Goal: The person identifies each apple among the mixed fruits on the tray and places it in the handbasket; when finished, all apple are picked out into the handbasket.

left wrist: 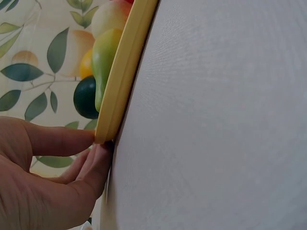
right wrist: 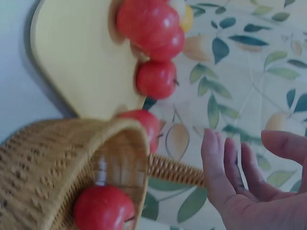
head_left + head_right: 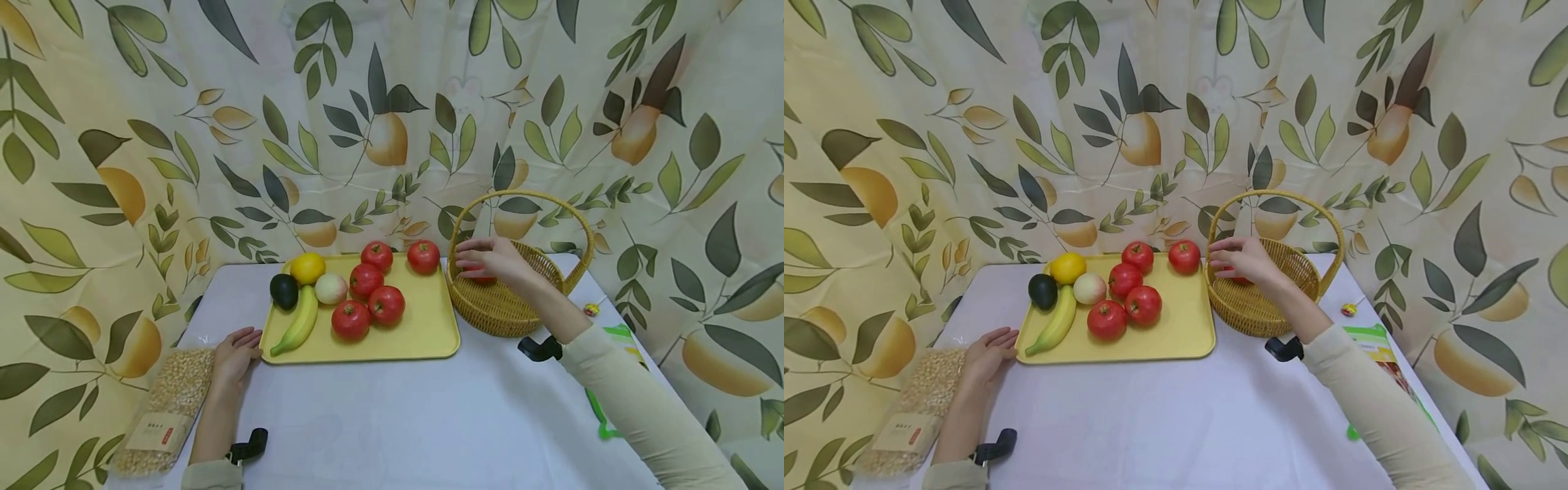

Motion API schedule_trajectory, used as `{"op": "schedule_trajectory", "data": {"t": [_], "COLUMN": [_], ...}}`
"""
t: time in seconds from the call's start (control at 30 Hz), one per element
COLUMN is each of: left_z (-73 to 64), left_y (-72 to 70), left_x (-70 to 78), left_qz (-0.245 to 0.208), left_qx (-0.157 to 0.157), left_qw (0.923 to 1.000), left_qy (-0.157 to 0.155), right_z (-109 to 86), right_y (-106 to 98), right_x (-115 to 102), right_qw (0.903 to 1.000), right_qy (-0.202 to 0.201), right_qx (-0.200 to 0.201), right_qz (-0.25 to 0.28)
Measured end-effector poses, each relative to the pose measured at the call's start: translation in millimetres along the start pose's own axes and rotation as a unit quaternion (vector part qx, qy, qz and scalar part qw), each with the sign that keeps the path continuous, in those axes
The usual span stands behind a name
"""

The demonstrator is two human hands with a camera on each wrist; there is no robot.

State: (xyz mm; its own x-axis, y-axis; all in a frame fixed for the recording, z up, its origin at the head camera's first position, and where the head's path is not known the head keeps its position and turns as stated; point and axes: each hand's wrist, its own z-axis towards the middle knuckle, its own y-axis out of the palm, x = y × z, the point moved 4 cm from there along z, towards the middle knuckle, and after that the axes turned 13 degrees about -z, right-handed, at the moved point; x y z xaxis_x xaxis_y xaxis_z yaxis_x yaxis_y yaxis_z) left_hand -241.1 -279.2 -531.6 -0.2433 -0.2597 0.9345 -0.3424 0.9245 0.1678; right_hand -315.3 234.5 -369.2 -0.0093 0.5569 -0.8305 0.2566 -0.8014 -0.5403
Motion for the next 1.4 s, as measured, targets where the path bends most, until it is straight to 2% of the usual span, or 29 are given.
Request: {"op": "schedule_trajectory", "data": {"t": [0.33, 0.57, 0.83, 1.13, 1.4], "left_z": [-0.4, 1.8, 2.4, 0.6, -0.3], "left_y": [-0.5, -0.7, -1.0, -0.6, -1.0], "left_x": [0.0, -2.0, -2.1, -0.7, -0.9], "left_qz": [-0.005, -0.005, -0.006, -0.005, -0.008], "left_qx": [0.000, 0.001, 0.002, -0.001, -0.004], "left_qw": [1.0000, 1.0000, 1.0000, 1.0000, 1.0000], "left_qy": [0.000, -0.002, -0.003, 0.005, 0.003], "right_z": [1.9, 6.7, 17.9, 27.6, 37.8], "right_y": [34.4, 62.3, 86.0, 105.7, 121.6], "right_x": [-13.3, -17.9, -19.8, -14.7, -7.0], "right_qw": [0.9995, 0.9982, 0.9978, 0.9973, 0.9974], "right_qy": [-0.009, -0.011, -0.015, 0.006, 0.016], "right_qx": [-0.028, -0.046, -0.063, -0.063, -0.037], "right_qz": [0.010, 0.036, 0.016, 0.039, 0.060]}}
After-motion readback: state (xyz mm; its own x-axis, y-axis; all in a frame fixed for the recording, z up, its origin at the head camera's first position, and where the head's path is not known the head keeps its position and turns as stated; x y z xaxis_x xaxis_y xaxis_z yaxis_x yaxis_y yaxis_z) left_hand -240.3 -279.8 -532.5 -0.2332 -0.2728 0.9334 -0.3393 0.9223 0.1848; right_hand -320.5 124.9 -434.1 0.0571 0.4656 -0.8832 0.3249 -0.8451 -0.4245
